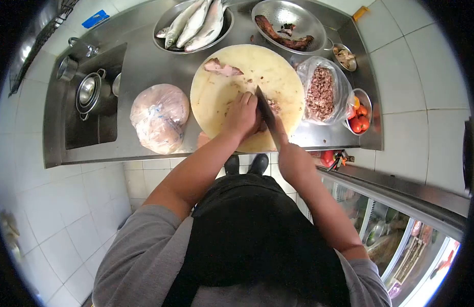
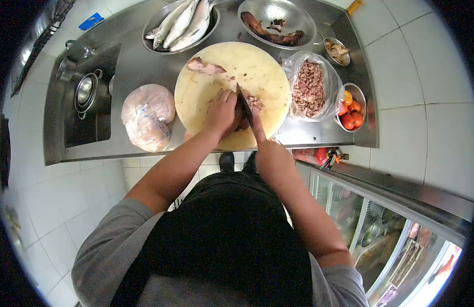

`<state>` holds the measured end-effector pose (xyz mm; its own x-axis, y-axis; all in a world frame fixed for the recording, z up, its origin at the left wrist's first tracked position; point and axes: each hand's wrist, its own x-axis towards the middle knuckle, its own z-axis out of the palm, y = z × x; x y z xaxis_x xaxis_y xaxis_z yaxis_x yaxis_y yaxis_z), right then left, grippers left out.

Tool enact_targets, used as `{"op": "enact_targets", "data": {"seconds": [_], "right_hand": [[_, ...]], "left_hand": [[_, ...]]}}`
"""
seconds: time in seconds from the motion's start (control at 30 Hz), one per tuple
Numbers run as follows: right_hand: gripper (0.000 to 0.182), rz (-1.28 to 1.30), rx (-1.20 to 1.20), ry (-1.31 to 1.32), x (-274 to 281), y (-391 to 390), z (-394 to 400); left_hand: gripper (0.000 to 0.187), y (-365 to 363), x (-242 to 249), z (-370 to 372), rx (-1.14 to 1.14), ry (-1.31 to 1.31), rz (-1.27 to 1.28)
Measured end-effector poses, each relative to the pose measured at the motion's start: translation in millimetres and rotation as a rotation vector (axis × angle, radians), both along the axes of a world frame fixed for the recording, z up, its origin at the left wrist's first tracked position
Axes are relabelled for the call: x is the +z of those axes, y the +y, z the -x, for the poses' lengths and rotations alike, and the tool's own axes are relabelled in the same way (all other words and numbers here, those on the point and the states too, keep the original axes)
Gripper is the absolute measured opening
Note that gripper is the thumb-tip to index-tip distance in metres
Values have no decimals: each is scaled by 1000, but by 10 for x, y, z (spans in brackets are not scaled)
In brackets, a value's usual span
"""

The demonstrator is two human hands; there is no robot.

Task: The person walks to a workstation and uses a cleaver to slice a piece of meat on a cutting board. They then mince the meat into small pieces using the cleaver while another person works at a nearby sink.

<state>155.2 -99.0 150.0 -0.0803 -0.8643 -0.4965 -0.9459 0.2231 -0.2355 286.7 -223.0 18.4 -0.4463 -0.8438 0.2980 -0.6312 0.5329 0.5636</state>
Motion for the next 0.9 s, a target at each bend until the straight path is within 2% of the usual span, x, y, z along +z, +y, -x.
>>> {"op": "enact_targets", "data": {"seconds": [0.1, 0.13, 0.2, 0.37, 0.43, 0.5, 0.67, 0.8, 0.87, 0.9], "right_hand": [[83, 137, -13, -68, -299, -225, -18], [81, 162, 0, -60, -311, -309, 12], [81, 171, 42, -30, -138, -362, 73], [84, 48, 132, 45, 362, -84, 30], [85, 24, 109, 30, 162, -82, 5], [85, 55, -3, -44, -225, -149, -24], [84, 187, -36, -131, -402, -513, 60], [77, 138, -28, -151, -264, -180, 108], [86, 21, -46, -91, -104, -28, 114], [86, 24, -39, -91, -129, -2, 126]], "left_hand": [[18, -41, -179, 30, 23, 38, 114], [18, 23, -77, 13, 4, 35, 114], [16, 36, 126, 1, 49, 22, -47], [15, 28, 102, -63, 22, 103, -16], [15, -2, 59, -52, 12, 94, -24], [14, -9, -54, -17, 90, -25, -44], [17, -16, 147, -72, 23, 2, -62], [27, -88, 210, -251, -1, 34, -34], [44, -154, 125, -374, 8, 89, 6], [44, -127, 145, -396, 14, 89, 10]]}}
